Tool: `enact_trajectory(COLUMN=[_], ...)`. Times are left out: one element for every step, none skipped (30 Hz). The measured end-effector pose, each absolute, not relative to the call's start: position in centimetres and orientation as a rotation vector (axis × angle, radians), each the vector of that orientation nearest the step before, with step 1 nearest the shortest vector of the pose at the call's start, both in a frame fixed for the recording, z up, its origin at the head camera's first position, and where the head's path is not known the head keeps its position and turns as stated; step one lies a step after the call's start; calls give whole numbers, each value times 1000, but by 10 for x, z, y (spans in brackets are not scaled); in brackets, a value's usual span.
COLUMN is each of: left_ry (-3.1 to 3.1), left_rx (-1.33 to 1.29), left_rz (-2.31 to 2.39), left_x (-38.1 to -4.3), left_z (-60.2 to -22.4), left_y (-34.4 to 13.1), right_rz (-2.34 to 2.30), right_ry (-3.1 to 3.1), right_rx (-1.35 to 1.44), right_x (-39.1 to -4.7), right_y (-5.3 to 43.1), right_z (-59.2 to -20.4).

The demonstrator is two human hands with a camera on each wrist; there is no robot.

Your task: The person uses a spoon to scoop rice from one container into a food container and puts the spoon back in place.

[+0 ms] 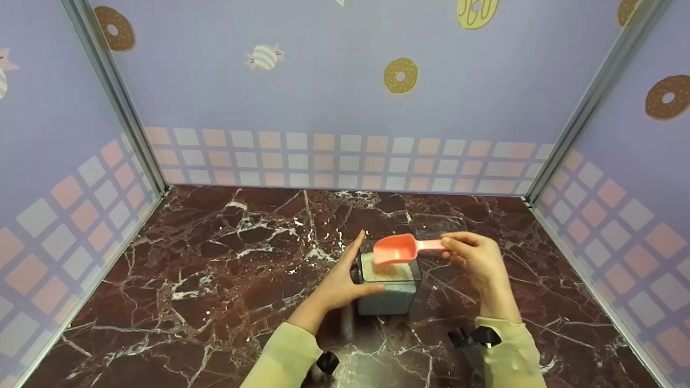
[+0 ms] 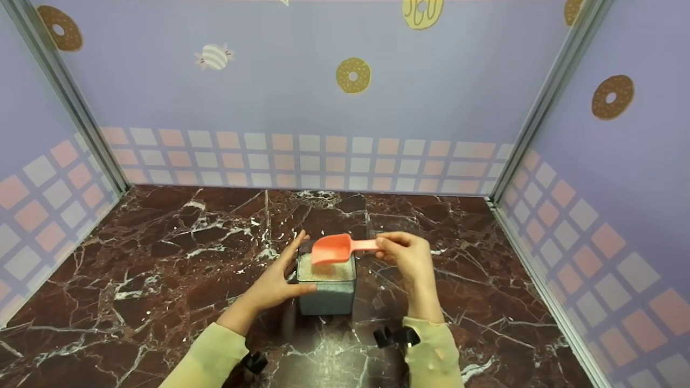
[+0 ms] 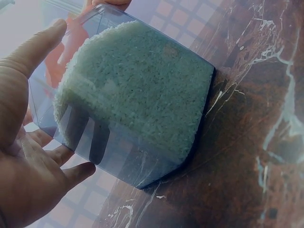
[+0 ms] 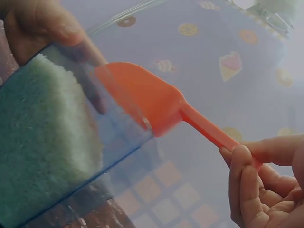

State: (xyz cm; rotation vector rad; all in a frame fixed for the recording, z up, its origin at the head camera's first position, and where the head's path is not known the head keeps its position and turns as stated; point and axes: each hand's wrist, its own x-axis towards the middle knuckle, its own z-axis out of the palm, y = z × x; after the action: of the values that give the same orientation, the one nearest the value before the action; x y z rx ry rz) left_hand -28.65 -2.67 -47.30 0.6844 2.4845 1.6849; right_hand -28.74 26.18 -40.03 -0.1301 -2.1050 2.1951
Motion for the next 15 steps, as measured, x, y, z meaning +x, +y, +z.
enact_trajectory(left_ry=[2485,2488,2489,2490,2491,2491,2491,2493,2493,2493,2492,2490,2488,2486,2481], left_rx=[682,681,678,676,677,678,681,684,688,691,693,692,692,691,690], left_rz=[1680,1675,1672,1668,1666,1664,1665,1664,1667,1668,1671,1675,1679,1682,1687], left_x=[-286,-286,-286,-286,-286,-286,-286,-286,-286,-286,-286,-286,-286,-286,-286], left_z=[-473,-473,-473,-473,-473,-472,-472,-472,-472,-472,-472,-472,-472,-472,-472], left_y=[-27,-27,-27,-27,-27,-27,-27,-27,-27,-27,-27,-27,-27,-27,-27], right_rz=[2185,2166,2142,2103,2054,2001,1945,1887,1825,1756,1687,1617,1547,1479,1409], right_ry=[-2085,-2071,-2059,-2057,-2063,-2070,-2081,-2094,-2113,-2135,-2157,-2178,-2198,-2214,-2230], right_rx=[-122,-118,-115,-116,-118,-118,-117,-116,-108,-97,-82,-65,-47,-30,-15], right_x=[-286,-285,-283,-281,-279,-277,-274,-271,-269,-266,-262,-259,-257,-254,-252], right_y=[262,263,263,264,263,263,262,261,260,258,256,253,251,248,246], right_z=[-398,-396,-394,-392,-389,-387,-384,-382,-380,-378,-376,-375,-373,-372,-371])
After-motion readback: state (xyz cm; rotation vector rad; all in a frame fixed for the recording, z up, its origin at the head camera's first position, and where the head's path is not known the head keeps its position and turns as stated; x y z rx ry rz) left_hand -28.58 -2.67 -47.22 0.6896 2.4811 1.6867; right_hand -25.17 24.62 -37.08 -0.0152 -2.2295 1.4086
